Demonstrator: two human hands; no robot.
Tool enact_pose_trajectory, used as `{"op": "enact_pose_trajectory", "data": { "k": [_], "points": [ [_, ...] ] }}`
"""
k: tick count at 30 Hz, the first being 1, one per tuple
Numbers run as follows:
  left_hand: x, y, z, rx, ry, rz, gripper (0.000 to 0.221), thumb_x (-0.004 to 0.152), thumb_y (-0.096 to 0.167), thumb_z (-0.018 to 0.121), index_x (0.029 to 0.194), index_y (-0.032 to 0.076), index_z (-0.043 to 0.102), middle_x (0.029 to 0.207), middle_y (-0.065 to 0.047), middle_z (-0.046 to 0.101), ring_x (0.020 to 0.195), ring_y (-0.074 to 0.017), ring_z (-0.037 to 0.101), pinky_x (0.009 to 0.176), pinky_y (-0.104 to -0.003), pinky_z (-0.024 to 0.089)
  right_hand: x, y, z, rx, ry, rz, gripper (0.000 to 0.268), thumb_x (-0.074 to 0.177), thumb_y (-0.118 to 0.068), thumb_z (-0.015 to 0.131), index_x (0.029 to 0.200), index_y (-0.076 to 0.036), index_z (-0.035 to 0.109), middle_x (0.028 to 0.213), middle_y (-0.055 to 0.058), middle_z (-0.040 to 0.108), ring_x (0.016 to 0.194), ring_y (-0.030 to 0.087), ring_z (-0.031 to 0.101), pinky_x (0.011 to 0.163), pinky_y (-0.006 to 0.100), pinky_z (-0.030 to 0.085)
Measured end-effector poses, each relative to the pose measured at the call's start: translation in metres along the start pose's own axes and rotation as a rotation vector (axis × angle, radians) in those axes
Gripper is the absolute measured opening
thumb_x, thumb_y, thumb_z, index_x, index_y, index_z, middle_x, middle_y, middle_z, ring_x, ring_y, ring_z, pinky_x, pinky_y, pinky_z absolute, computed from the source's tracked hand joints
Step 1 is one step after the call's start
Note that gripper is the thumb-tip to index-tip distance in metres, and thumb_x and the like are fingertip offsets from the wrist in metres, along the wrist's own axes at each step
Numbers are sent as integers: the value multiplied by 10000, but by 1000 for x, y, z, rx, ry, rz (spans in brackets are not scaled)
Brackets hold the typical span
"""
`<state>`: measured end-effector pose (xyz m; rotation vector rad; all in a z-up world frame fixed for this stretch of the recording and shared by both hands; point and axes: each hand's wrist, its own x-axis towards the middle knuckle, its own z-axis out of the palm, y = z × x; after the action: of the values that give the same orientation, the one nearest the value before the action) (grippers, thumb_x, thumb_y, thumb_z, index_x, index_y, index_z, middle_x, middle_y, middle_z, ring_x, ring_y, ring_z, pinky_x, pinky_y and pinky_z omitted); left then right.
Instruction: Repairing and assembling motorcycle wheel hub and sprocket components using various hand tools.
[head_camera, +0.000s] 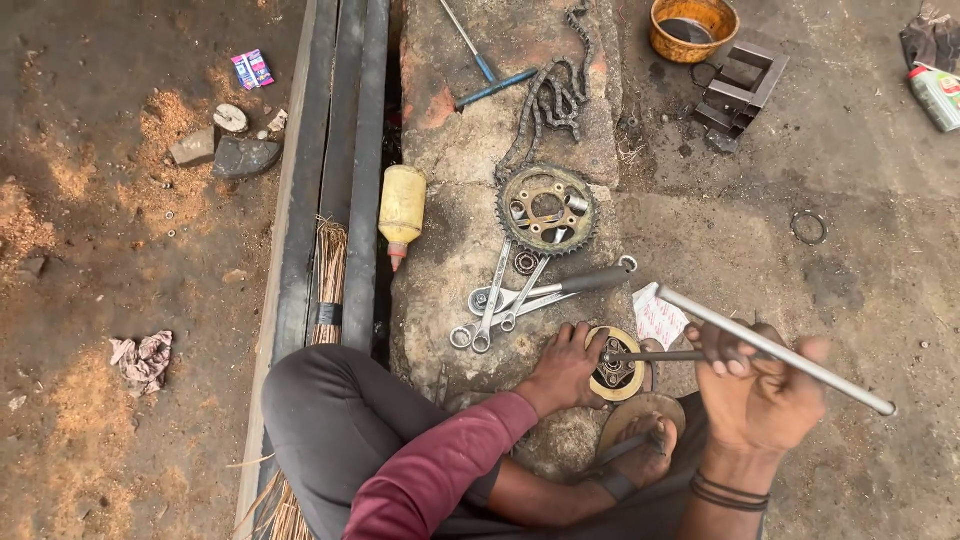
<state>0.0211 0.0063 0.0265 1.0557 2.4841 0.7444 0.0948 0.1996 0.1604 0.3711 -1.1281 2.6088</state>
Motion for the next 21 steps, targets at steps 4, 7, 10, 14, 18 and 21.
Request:
{"op": "enact_pose_trajectory", "data": {
  "k": [4,7,10,14,18,21],
  "points": [
    [2,0,1,-10,2,-6,1350,568,511,958,1584,-17,243,1383,-214,426,1315,-413,409,1149,-516,377,-4,-4,-25,86,-147,80,994,1039,-814,288,1021,63,757,815,125,672,749,215,526,992,447,405],
    [0,-1,1,-20,23,-3,1380,552,505,967,1585,-30,224,1382,-217,430,1303,-410,416,1148,-510,378,-3,1,-33,37,-223,97,1045,929,-893,323,1036,52,754,857,130,690,771,208,536,873,392,408],
    [-2,0,-2,-37,56,8,1390,539,493,970,1588,-31,223,1384,-214,437,1293,-409,423,1143,-505,383,-4,5,-7,-14,-229,109,1036,861,-919,415,1065,42,743,909,104,676,823,188,520,797,344,403],
    [-2,-2,0,-44,77,18,1398,529,491,971,1589,-35,226,1383,-214,442,1289,-410,425,1142,-503,385,-4,8,3,9,-185,115,960,853,-892,488,1039,20,722,930,70,645,859,167,498,858,327,392],
    [0,-3,0,-61,59,9,1405,529,496,969,1587,-55,227,1364,-216,451,1280,-409,427,1145,-502,384,0,5,-9,-85,-115,16,853,888,-831,572,1055,-5,707,836,60,651,793,162,548,812,318,414],
    [0,-2,-1,-67,47,2,1406,532,509,966,1582,-64,229,1355,-221,450,1275,-414,424,1142,-505,382,0,5,-5,-94,-10,-67,676,915,-702,677,1051,-39,681,844,41,647,793,149,562,833,309,442]
  ]
}}
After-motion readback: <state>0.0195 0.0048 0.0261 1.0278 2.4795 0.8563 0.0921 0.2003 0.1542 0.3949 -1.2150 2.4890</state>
